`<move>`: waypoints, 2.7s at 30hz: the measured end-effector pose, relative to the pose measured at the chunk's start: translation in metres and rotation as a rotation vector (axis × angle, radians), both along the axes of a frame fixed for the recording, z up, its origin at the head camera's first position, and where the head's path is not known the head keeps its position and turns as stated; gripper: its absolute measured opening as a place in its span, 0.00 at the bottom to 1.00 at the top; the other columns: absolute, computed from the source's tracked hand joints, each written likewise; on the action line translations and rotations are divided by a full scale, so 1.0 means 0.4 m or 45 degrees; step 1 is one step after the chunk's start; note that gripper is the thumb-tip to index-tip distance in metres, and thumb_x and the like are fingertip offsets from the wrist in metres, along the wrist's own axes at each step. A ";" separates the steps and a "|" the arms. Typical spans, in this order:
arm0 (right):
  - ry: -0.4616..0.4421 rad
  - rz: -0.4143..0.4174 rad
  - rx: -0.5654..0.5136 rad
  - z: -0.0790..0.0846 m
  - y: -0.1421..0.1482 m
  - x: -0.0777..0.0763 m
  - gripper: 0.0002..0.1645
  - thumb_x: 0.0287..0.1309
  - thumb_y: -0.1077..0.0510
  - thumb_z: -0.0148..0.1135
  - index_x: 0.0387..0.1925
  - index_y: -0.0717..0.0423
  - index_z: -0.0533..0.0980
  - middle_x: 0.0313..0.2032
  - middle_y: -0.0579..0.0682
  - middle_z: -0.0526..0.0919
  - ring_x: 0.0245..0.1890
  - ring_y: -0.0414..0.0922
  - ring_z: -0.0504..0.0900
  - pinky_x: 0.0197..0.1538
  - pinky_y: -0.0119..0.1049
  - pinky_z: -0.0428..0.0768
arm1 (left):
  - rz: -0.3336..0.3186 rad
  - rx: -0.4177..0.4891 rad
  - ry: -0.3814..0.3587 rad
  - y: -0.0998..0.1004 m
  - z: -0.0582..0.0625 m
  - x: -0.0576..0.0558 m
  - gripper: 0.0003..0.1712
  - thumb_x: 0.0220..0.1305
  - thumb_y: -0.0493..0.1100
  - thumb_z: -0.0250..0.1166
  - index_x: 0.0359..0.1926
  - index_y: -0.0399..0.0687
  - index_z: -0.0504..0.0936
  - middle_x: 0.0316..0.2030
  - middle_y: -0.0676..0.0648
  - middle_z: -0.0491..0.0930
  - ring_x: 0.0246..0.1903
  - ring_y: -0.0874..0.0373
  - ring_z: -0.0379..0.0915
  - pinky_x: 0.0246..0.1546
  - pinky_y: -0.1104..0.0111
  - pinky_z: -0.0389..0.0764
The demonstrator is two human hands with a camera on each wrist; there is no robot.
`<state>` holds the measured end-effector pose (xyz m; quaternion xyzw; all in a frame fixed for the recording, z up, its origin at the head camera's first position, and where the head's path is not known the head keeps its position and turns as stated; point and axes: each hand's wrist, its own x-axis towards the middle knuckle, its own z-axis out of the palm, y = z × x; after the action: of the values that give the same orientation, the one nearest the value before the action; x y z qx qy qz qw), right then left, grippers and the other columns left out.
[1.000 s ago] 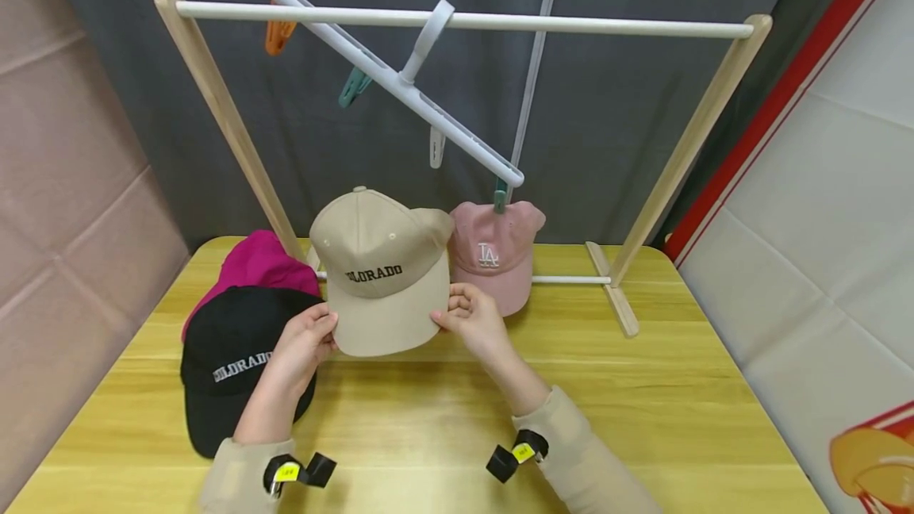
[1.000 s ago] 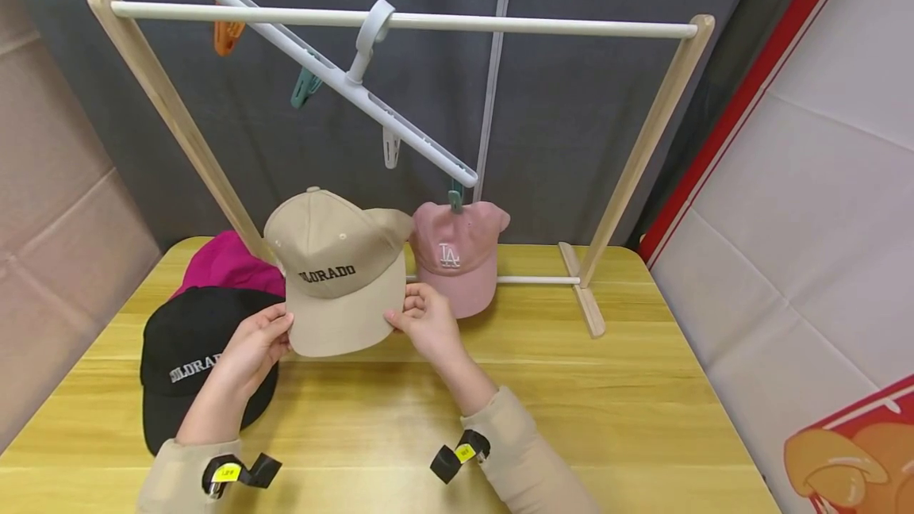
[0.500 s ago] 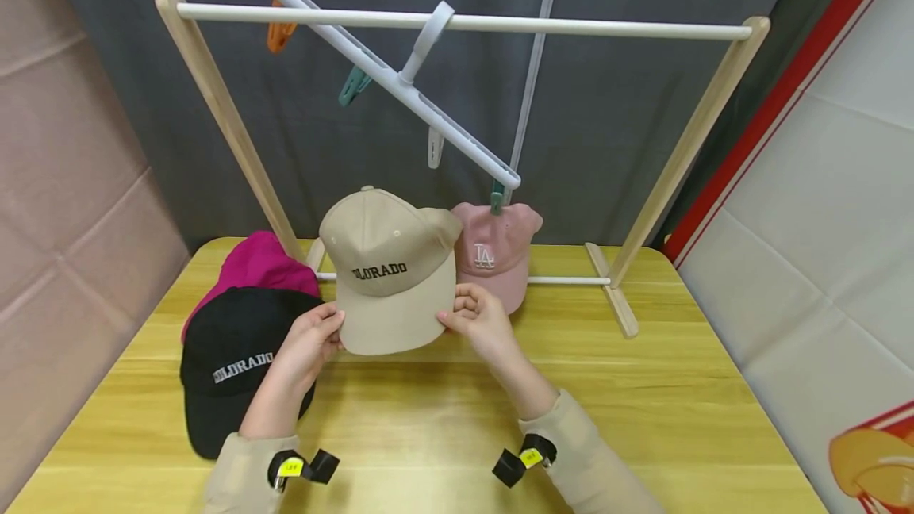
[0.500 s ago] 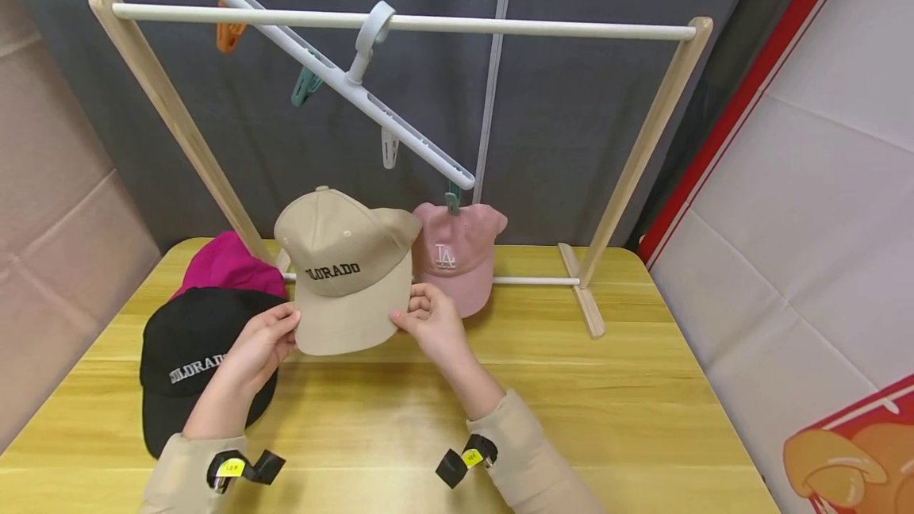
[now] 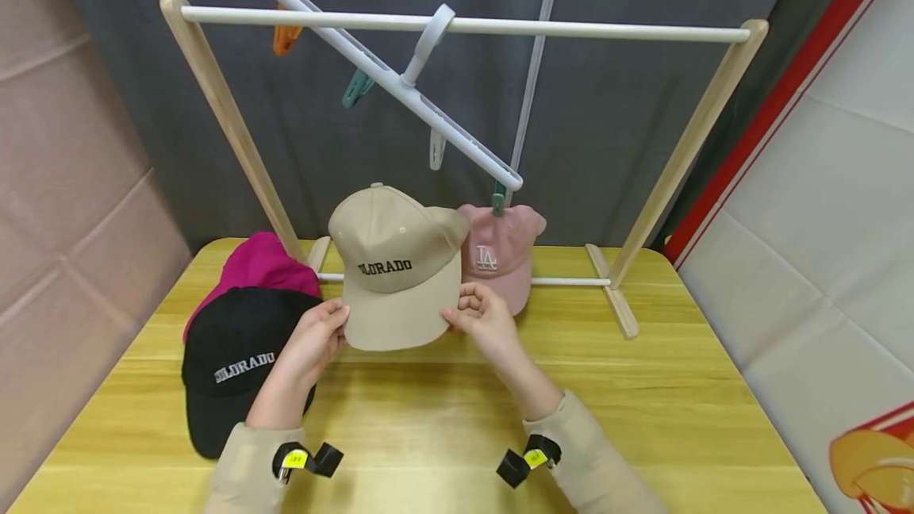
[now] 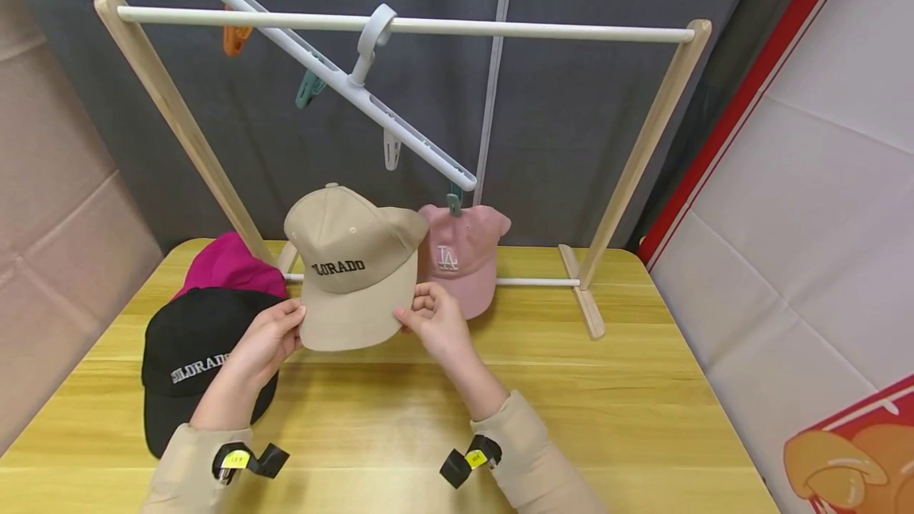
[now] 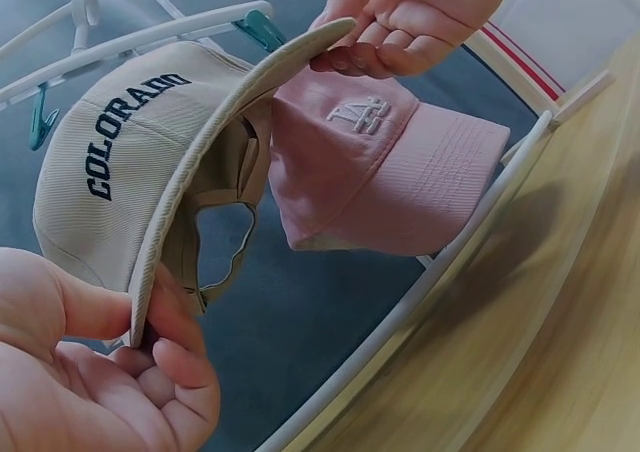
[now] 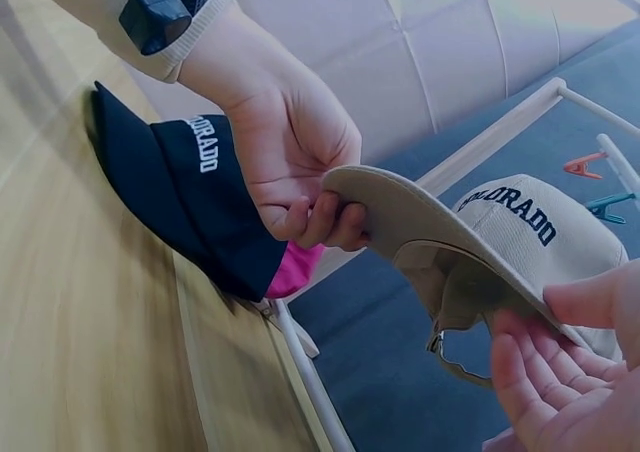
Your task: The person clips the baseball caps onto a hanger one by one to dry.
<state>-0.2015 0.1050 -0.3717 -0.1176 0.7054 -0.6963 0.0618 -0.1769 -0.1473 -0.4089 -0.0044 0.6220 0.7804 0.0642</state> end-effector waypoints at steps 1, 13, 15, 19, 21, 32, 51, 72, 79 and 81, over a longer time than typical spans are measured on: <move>0.003 -0.002 0.002 0.001 0.001 -0.001 0.15 0.49 0.69 0.62 0.40 0.66 0.71 0.28 0.56 0.77 0.27 0.51 0.78 0.31 0.36 0.77 | -0.001 0.001 -0.002 0.001 0.001 -0.001 0.16 0.71 0.37 0.40 0.51 0.26 0.58 0.28 0.50 0.70 0.26 0.63 0.68 0.28 0.71 0.69; 0.034 -0.028 0.053 0.012 0.011 -0.017 0.11 0.52 0.68 0.60 0.39 0.68 0.71 0.26 0.55 0.77 0.23 0.47 0.78 0.29 0.37 0.78 | 0.063 0.123 0.004 0.019 -0.005 -0.016 0.06 0.70 0.35 0.40 0.39 0.36 0.62 0.26 0.51 0.69 0.25 0.64 0.67 0.26 0.72 0.68; 0.047 -0.039 0.066 0.017 0.011 -0.020 0.12 0.53 0.69 0.59 0.40 0.69 0.71 0.28 0.56 0.77 0.23 0.44 0.77 0.29 0.36 0.78 | 0.067 0.152 0.005 0.023 -0.005 -0.017 0.06 0.70 0.34 0.39 0.40 0.35 0.62 0.27 0.51 0.70 0.25 0.64 0.68 0.26 0.72 0.68; 0.084 -0.083 0.110 0.034 0.013 -0.028 0.15 0.53 0.69 0.58 0.44 0.70 0.70 0.32 0.59 0.76 0.25 0.43 0.78 0.30 0.36 0.79 | 0.062 0.164 0.005 0.028 -0.004 -0.019 0.09 0.70 0.34 0.38 0.46 0.32 0.59 0.29 0.50 0.71 0.27 0.64 0.69 0.27 0.73 0.69; 0.085 -0.111 0.121 0.042 0.015 -0.033 0.17 0.54 0.68 0.58 0.46 0.69 0.70 0.35 0.60 0.76 0.29 0.45 0.78 0.32 0.37 0.79 | 0.056 0.157 0.008 0.030 -0.003 -0.019 0.11 0.70 0.34 0.38 0.48 0.30 0.58 0.30 0.50 0.70 0.28 0.64 0.69 0.28 0.73 0.68; 0.355 -0.330 0.153 0.096 0.017 -0.061 0.17 0.54 0.68 0.58 0.46 0.69 0.71 0.42 0.62 0.76 0.40 0.52 0.77 0.46 0.39 0.75 | 0.079 0.161 0.018 0.028 -0.007 -0.018 0.07 0.70 0.35 0.38 0.42 0.35 0.61 0.28 0.50 0.68 0.26 0.63 0.66 0.26 0.73 0.67; 0.343 -0.206 -0.004 0.246 -0.042 -0.153 0.24 0.58 0.58 0.57 0.56 0.62 0.68 0.52 0.53 0.74 0.51 0.41 0.73 0.51 0.29 0.69 | 0.092 0.156 0.008 0.027 -0.001 -0.016 0.09 0.70 0.35 0.39 0.46 0.32 0.60 0.27 0.50 0.68 0.25 0.64 0.66 0.25 0.73 0.66; 0.045 -0.146 -0.202 0.294 -0.092 -0.250 0.30 0.57 0.59 0.58 0.60 0.61 0.63 0.57 0.55 0.69 0.53 0.43 0.72 0.50 0.31 0.71 | 0.105 0.131 0.007 0.017 -0.001 -0.013 0.09 0.70 0.35 0.38 0.45 0.33 0.61 0.25 0.51 0.67 0.23 0.64 0.64 0.24 0.73 0.64; 0.013 -0.156 -0.197 0.307 -0.119 -0.274 0.32 0.57 0.58 0.59 0.61 0.62 0.62 0.58 0.55 0.69 0.52 0.42 0.73 0.50 0.31 0.72 | 0.111 0.129 0.010 0.020 -0.001 -0.014 0.09 0.70 0.35 0.39 0.44 0.33 0.62 0.24 0.51 0.68 0.23 0.63 0.64 0.24 0.73 0.65; -0.002 -0.165 -0.216 0.310 -0.126 -0.280 0.31 0.57 0.58 0.59 0.60 0.62 0.62 0.57 0.55 0.69 0.51 0.43 0.73 0.49 0.32 0.72 | 0.113 0.137 0.008 0.020 -0.001 -0.015 0.08 0.70 0.35 0.39 0.44 0.33 0.62 0.24 0.51 0.68 0.23 0.63 0.64 0.24 0.73 0.65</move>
<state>-0.3134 0.0546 -0.2476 -0.0762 0.6501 -0.7560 0.0070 -0.1827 -0.1393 -0.4095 -0.0262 0.5785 0.8148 0.0277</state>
